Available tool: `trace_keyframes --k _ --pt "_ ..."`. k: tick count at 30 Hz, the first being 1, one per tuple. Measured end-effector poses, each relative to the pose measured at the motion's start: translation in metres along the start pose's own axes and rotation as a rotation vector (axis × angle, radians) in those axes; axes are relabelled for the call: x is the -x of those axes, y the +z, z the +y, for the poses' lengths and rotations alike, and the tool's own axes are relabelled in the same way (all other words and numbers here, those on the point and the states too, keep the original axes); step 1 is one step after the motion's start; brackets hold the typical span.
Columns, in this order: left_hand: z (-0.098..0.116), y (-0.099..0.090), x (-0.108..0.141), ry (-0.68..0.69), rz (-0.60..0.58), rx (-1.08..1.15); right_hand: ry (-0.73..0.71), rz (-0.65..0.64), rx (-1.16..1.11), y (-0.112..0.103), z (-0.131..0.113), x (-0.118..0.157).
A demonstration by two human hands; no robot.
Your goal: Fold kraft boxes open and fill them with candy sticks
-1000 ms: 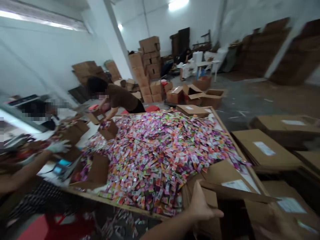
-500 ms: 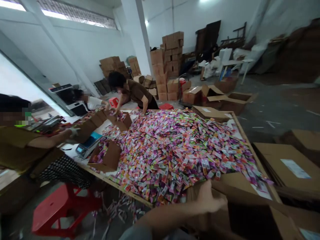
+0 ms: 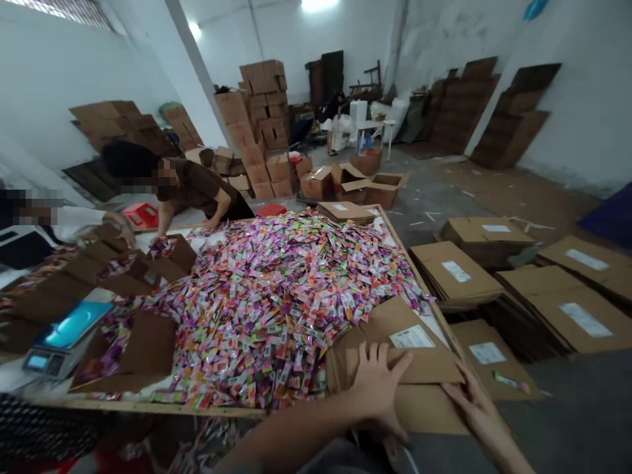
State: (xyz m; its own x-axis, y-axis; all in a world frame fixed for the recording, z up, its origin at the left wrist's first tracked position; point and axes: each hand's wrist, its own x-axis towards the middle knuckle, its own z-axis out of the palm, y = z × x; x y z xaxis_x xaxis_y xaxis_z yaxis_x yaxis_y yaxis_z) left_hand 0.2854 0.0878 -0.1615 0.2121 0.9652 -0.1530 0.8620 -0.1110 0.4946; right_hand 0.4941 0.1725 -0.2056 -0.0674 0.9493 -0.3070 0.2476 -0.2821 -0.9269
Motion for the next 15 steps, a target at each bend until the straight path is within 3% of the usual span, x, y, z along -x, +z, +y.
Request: trace_keyframes --k 2,4,6,8,11,13,15 --pt "-0.002 -0.004 -0.008 -0.029 -0.023 -0.022 0.166 -0.047 -0.135 -0.003 -0.01 0.0" --pt "-0.007 -0.02 -0.009 -0.054 -0.018 -0.016 0.287 -0.06 -0.269 -0.002 -0.026 -0.004" --pt "-0.022 -0.045 0.013 -0.116 0.091 0.046 0.313 -0.076 -0.387 0.004 -0.046 -0.011" --pt "-0.047 -0.073 0.062 -0.247 0.3 0.173 0.284 -0.124 -0.467 0.015 -0.066 -0.019" --pt "-0.1 -0.107 0.171 -0.478 0.759 0.525 0.289 -0.209 -0.468 0.041 -0.085 -0.033" --pt "-0.141 -0.116 0.245 -0.77 1.012 0.8 0.336 -0.217 -0.412 0.068 -0.086 -0.042" --pt "-0.181 -0.115 0.305 -1.11 1.138 1.049 0.383 -0.22 -0.315 0.106 -0.083 -0.051"
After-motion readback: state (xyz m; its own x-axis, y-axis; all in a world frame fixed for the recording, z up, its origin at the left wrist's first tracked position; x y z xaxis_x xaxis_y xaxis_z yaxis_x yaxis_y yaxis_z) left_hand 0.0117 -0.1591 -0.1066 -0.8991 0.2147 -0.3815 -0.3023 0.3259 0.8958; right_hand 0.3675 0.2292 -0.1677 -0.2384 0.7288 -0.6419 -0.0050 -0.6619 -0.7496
